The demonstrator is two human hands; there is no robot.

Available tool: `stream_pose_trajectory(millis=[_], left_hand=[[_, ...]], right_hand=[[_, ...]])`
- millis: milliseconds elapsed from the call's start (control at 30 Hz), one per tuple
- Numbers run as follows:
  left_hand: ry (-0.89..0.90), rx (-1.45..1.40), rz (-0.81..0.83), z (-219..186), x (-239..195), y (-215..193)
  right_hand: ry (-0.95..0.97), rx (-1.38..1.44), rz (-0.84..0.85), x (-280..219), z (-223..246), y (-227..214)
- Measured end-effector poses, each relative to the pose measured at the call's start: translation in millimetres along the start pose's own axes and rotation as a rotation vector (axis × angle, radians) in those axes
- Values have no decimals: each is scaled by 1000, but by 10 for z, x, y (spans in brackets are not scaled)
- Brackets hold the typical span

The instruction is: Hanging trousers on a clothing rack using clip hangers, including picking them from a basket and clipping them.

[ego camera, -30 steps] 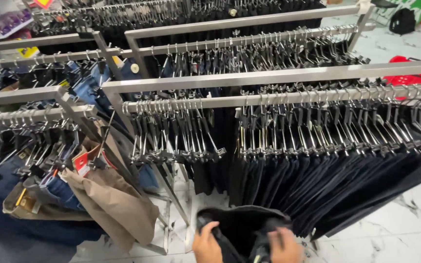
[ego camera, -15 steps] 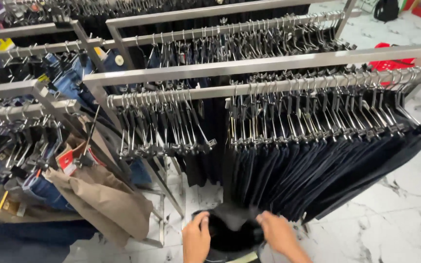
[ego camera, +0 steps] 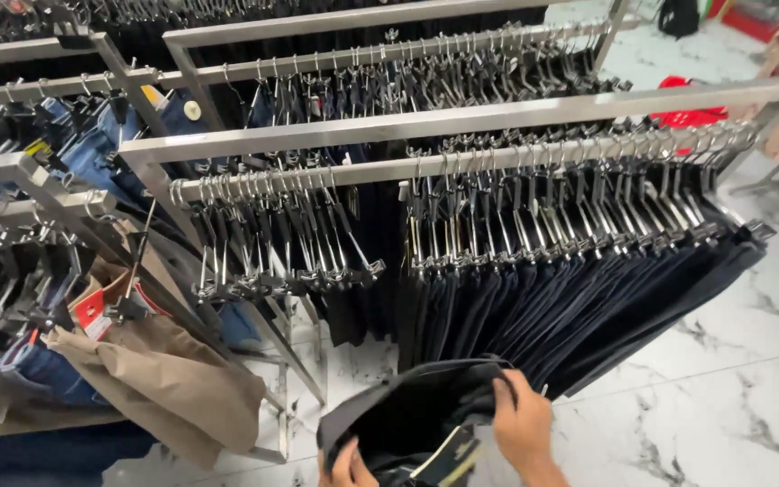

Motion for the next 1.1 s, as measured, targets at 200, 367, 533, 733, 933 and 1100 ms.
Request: stream_pose_trajectory(millis=[200,367,533,733,933,1100], left_hand=[[-707,180,662,-11,537,265],[-266,212,174,9,391,-133],[-695,120,751,309,326,-27],[-223,26,380,370,160,-122],[-276,149,772,1187,-231,105],[-187,-31,529,881,-116,502]], right_hand=[[-291,-497,561,-157,-628,680],[-247,-47,76,-240,-264,492],[-405,-352,530,-330,-573,840],[-349,-59,-105,-109,-210,231],[-242,-30,206,-263,-113,170],[-508,14,365,-280,82,60]])
Point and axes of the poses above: each hand's wrist, its own x-axis towards the middle knuckle, its own y-axis out of the palm, z = x × y, the point moved 6 cm from there along x, towards the middle knuckle, and after that the axes turned 9 degrees about -z, right-handed, at the moved point
